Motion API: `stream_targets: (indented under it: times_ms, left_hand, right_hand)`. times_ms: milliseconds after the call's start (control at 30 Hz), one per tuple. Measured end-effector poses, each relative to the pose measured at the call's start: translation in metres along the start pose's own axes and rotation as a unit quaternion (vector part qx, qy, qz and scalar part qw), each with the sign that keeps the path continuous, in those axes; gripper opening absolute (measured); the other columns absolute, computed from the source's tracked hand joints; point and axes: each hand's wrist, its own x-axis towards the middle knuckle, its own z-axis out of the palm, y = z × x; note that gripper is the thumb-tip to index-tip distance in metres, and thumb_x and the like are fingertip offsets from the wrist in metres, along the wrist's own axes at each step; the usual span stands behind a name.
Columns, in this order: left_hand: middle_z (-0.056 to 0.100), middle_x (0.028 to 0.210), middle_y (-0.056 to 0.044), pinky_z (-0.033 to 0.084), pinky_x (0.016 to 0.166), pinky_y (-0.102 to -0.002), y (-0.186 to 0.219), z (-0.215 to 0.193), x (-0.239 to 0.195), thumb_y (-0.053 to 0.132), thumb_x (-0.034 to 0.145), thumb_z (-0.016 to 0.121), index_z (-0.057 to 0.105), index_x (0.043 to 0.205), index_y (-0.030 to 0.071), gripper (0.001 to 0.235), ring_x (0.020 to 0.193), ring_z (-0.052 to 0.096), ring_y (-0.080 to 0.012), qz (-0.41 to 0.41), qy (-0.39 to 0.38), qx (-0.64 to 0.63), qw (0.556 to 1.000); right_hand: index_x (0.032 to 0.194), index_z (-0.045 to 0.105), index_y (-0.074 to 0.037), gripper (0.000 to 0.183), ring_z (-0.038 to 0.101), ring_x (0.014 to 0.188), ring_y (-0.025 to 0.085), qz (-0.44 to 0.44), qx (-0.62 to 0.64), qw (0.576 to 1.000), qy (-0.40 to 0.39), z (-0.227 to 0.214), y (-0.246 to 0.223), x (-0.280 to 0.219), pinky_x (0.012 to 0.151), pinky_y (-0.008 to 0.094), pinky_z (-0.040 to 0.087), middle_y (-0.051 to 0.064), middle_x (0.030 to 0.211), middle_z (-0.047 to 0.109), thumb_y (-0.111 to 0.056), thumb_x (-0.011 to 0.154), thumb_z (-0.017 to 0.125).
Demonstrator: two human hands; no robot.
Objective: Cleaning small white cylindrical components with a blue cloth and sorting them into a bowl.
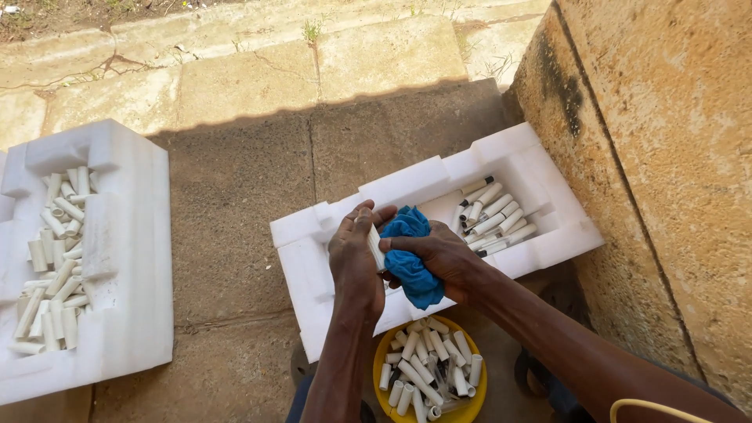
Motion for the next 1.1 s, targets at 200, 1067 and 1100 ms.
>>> stream_targets:
  times_ms: [200, 1067, 1100]
  left_hand:
    - [0.068, 0.136, -0.020, 0.046, 0.105, -0.051, -0.031, 0.009, 0.002, 0.043, 0.105, 0.045, 0.055, 0.141, 0.008, 0.051, 0.120, 0.063, -0.0337, -0.022, 0.008, 0.074, 0.997]
    - [0.071, 0.118, -0.019, 0.050, 0.101, -0.048, -0.032, 0.006, 0.011, 0.049, 0.096, 0.047, 0.071, 0.123, 0.013, 0.051, 0.109, 0.066, -0.0335, -0.060, 0.027, 0.070, 0.995]
    - [0.071, 0.118, -0.019, 0.050, 0.101, -0.048, -0.033, 0.009, 0.009, 0.049, 0.096, 0.047, 0.071, 0.123, 0.013, 0.051, 0.109, 0.066, -0.0335, -0.063, 0.028, 0.070, 0.995]
  right_hand:
    - [0.079, 0.063, -0.012, 0.034, 0.069, 0.055, 0.026, -0.068, -0.127, 0.978, 0.148, -0.004, 0.012, 0.013, 0.066, 0.043, 0.063, 0.010, 0.061, 0.064, -0.035, 0.088, 0.085]
    - [0.097, 0.064, -0.007, 0.054, 0.071, 0.074, 0.030, -0.041, -0.194, 0.969, 0.145, 0.024, -0.005, -0.008, 0.075, 0.045, 0.059, 0.016, 0.075, 0.068, -0.055, 0.081, 0.083]
    - [0.097, 0.064, -0.007, 0.054, 0.071, 0.074, 0.030, -0.038, -0.194, 0.969, 0.145, 0.025, -0.007, -0.009, 0.075, 0.045, 0.059, 0.016, 0.075, 0.068, -0.055, 0.081, 0.083]
